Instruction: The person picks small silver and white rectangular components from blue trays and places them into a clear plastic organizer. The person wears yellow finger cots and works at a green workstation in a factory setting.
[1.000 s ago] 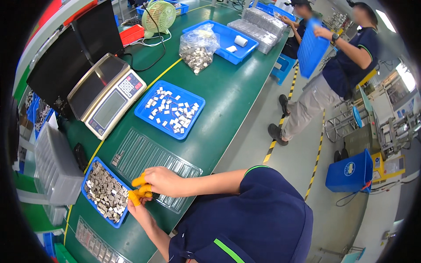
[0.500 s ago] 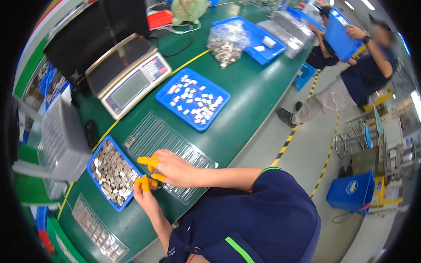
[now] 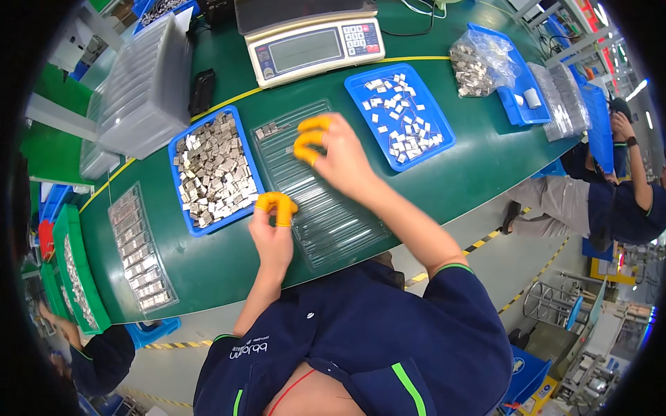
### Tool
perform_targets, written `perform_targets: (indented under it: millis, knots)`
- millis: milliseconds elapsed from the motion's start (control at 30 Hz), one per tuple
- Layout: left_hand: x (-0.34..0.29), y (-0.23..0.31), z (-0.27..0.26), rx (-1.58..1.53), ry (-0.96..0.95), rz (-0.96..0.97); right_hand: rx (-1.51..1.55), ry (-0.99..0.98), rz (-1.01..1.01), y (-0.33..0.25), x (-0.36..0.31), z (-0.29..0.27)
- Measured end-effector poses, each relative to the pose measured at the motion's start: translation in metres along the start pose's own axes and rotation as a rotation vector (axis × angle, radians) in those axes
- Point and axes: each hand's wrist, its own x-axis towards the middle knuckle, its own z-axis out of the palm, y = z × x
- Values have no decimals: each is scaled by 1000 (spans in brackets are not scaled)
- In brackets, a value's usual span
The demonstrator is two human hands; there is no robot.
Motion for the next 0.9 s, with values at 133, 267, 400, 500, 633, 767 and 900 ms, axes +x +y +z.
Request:
perform_targets:
  millis: [133,267,400,500,633,767,900]
  knots:
    - [4,2,10,417,-25,440,-109,-19,-21,38,33,15]
    - [3,0,14,498,-70,399,-193,-64,-118,56,44,35]
    - [4,-10,6,527,-106,348,-285,-55,-134,56,44,41]
    - [4,-11,6,572,-142,379,-378,-52,-193,58,47,39]
    - [2,-13,10,609,-143,374,-404,-22,-245,55,50,34]
    - [1,-15,11,643,-160,372,-400,-33,-283,52,49,33]
    - [0,-17,10,650,-159,379,-421,-41,-390,46,48,34]
